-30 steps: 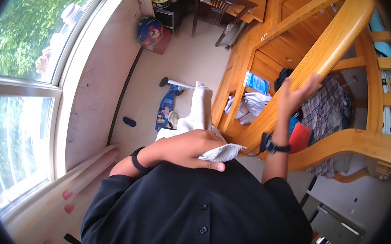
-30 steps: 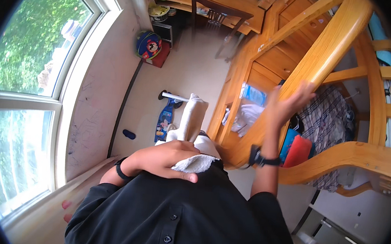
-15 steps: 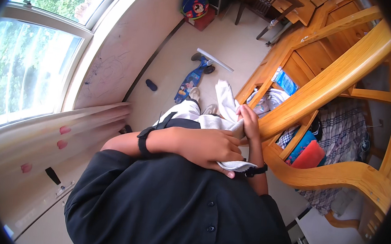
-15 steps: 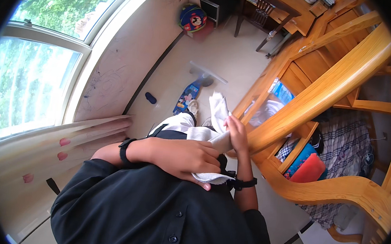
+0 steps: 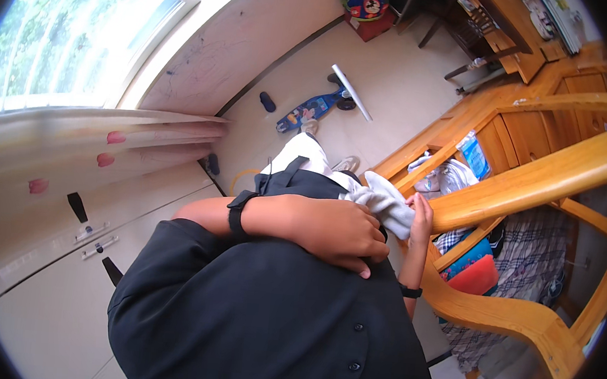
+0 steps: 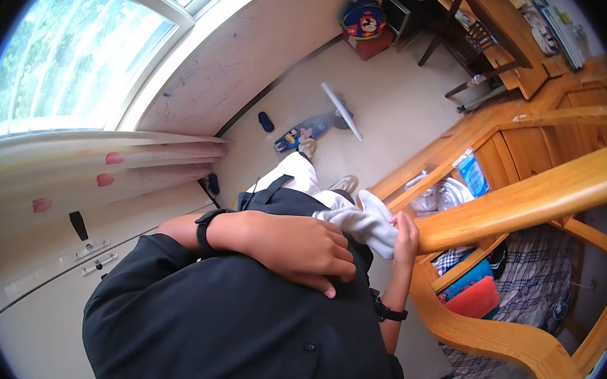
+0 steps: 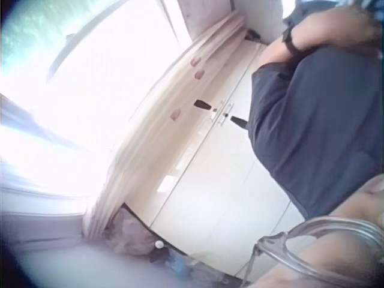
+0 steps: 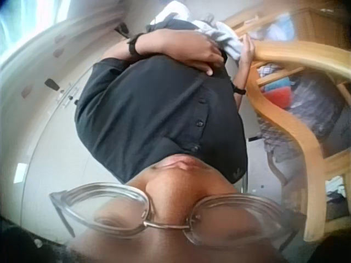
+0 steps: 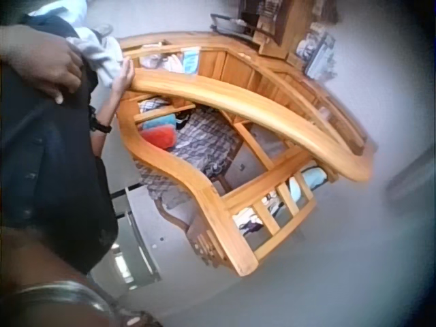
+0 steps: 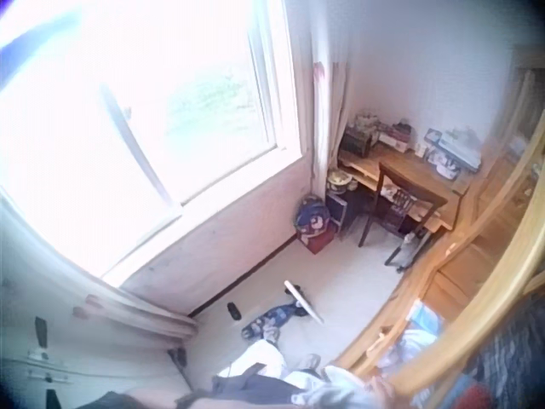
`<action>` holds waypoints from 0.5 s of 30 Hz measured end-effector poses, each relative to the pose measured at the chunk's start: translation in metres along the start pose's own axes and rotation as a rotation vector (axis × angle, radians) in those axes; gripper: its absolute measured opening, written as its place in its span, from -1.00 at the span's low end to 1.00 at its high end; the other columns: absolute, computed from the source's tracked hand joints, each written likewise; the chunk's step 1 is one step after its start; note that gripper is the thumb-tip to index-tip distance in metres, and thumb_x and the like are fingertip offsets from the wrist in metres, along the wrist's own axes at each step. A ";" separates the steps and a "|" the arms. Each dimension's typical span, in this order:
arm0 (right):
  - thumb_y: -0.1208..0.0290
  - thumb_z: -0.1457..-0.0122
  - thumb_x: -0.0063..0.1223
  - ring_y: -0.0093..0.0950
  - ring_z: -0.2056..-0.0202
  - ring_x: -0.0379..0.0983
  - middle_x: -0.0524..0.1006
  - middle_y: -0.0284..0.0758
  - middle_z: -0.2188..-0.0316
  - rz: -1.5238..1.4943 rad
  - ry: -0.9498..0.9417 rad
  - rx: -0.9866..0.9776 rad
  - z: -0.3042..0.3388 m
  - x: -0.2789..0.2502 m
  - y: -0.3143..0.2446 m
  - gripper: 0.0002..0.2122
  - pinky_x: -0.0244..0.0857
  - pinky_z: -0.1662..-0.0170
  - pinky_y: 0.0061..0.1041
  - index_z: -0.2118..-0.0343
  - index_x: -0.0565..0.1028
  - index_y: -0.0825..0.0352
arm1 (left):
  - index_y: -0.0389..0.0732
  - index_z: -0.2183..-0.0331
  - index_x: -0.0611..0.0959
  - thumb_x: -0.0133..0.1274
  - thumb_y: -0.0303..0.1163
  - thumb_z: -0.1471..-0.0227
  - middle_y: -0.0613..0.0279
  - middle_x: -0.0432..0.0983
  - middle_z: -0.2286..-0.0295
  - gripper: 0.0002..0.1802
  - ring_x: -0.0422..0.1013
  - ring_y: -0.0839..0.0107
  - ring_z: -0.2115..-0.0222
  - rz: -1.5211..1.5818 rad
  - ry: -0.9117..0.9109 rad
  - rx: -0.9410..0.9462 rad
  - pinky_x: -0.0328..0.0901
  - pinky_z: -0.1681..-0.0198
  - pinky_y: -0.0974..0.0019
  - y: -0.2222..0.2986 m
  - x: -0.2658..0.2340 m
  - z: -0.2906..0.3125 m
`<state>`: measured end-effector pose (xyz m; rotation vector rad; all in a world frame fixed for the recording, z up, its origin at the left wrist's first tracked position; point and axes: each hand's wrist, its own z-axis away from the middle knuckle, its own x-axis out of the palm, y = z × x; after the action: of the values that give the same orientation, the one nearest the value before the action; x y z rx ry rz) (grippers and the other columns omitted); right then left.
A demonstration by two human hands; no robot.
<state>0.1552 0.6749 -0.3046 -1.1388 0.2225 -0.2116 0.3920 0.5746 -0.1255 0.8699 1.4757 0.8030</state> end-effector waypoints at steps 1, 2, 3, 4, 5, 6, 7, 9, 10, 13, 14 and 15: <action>0.30 -0.21 -0.21 -0.66 0.46 0.20 0.35 -0.43 0.58 -0.002 0.013 0.003 -0.001 -0.002 0.000 -0.69 0.07 0.33 -0.67 0.60 0.39 0.37 | -0.25 0.38 0.45 -0.10 -0.12 -0.06 0.05 0.44 0.46 -0.65 0.37 0.10 0.34 0.009 0.024 -0.009 0.20 0.17 0.15 -0.001 0.000 0.005; 0.30 -0.22 -0.24 -0.64 0.45 0.21 0.35 -0.41 0.58 -0.013 0.005 0.065 -0.004 -0.004 0.000 -0.69 0.08 0.32 -0.66 0.58 0.38 0.37 | -0.25 0.37 0.45 -0.10 -0.12 -0.06 0.05 0.44 0.45 -0.65 0.37 0.10 0.33 0.017 0.046 -0.017 0.20 0.16 0.16 -0.002 -0.001 0.009; 0.30 -0.22 -0.24 -0.64 0.45 0.21 0.35 -0.41 0.58 -0.004 -0.007 0.065 -0.006 -0.005 -0.001 -0.69 0.08 0.32 -0.66 0.58 0.38 0.37 | -0.25 0.37 0.45 -0.10 -0.12 -0.06 0.05 0.44 0.45 -0.65 0.37 0.10 0.33 0.018 0.060 -0.022 0.20 0.16 0.16 -0.004 -0.001 0.013; 0.29 -0.22 -0.25 -0.64 0.45 0.21 0.35 -0.41 0.58 0.071 -0.048 0.076 -0.006 -0.004 -0.007 -0.69 0.08 0.32 -0.65 0.58 0.38 0.37 | -0.25 0.38 0.46 -0.10 -0.12 -0.06 0.05 0.44 0.45 -0.65 0.37 0.10 0.33 0.034 0.079 -0.042 0.20 0.17 0.16 -0.007 0.000 0.016; 0.29 -0.22 -0.25 -0.63 0.45 0.22 0.35 -0.41 0.58 0.144 -0.086 0.086 -0.006 -0.001 -0.013 -0.69 0.08 0.32 -0.65 0.57 0.37 0.37 | -0.24 0.38 0.46 -0.10 -0.12 -0.06 0.06 0.45 0.45 -0.66 0.37 0.11 0.32 0.051 0.097 -0.060 0.21 0.18 0.15 -0.010 0.000 0.019; 0.29 -0.23 -0.24 -0.63 0.44 0.22 0.34 -0.42 0.58 0.206 -0.117 0.032 -0.007 0.005 -0.019 -0.70 0.10 0.29 -0.65 0.56 0.36 0.37 | -0.24 0.38 0.46 -0.10 -0.12 -0.06 0.06 0.45 0.45 -0.66 0.37 0.11 0.32 0.055 0.106 -0.063 0.21 0.18 0.15 -0.015 -0.002 0.023; 0.29 -0.23 -0.24 -0.63 0.44 0.22 0.34 -0.42 0.58 0.221 -0.112 0.040 -0.004 0.006 -0.023 -0.70 0.10 0.29 -0.65 0.56 0.36 0.37 | -0.24 0.38 0.47 -0.10 -0.12 -0.07 0.05 0.45 0.44 -0.66 0.38 0.10 0.32 0.083 0.109 -0.096 0.22 0.20 0.15 -0.019 -0.007 0.028; 0.30 -0.23 -0.23 -0.63 0.43 0.22 0.34 -0.42 0.57 0.281 -0.084 -0.015 -0.005 0.009 -0.022 -0.72 0.12 0.25 -0.64 0.55 0.35 0.37 | -0.25 0.38 0.50 -0.11 -0.10 -0.07 0.01 0.47 0.44 -0.63 0.39 0.07 0.35 0.207 0.118 -0.186 0.26 0.27 0.13 -0.044 -0.011 0.037; 0.30 -0.23 -0.23 -0.63 0.43 0.22 0.34 -0.42 0.57 0.290 -0.092 -0.012 -0.006 0.010 -0.023 -0.72 0.12 0.25 -0.64 0.55 0.35 0.37 | -0.27 0.36 0.51 -0.12 -0.08 -0.08 0.00 0.48 0.44 -0.60 0.40 0.05 0.37 0.242 0.161 -0.234 0.26 0.29 0.12 -0.069 -0.007 0.044; 0.33 -0.22 -0.21 -0.64 0.41 0.23 0.35 -0.42 0.55 0.280 -0.037 0.021 0.002 0.013 -0.026 -0.74 0.12 0.23 -0.64 0.54 0.36 0.37 | -0.21 0.34 0.50 -0.15 -0.10 -0.09 -0.01 0.50 0.46 -0.64 0.42 0.03 0.40 0.084 0.397 -0.737 0.29 0.32 0.09 -0.151 0.013 0.075; 0.34 -0.22 -0.21 -0.65 0.40 0.23 0.35 -0.43 0.55 0.292 -0.047 0.045 0.002 0.015 -0.024 -0.75 0.12 0.23 -0.65 0.53 0.37 0.37 | -0.19 0.33 0.49 -0.11 -0.14 -0.06 0.03 0.51 0.48 -0.69 0.43 0.06 0.41 -0.055 0.499 -0.821 0.31 0.33 0.09 -0.189 0.031 0.093; 0.35 -0.22 -0.21 -0.66 0.39 0.22 0.35 -0.43 0.54 0.301 -0.050 0.073 0.005 0.015 -0.021 -0.76 0.12 0.23 -0.65 0.52 0.37 0.37 | -0.19 0.32 0.47 -0.06 -0.16 -0.01 0.04 0.50 0.43 -0.70 0.43 0.08 0.36 -0.097 0.533 -0.908 0.31 0.29 0.12 -0.216 0.039 0.111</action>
<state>0.1703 0.6666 -0.2846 -1.0227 0.3357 0.0743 0.4860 0.5041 -0.3416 -0.1157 1.3496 1.5307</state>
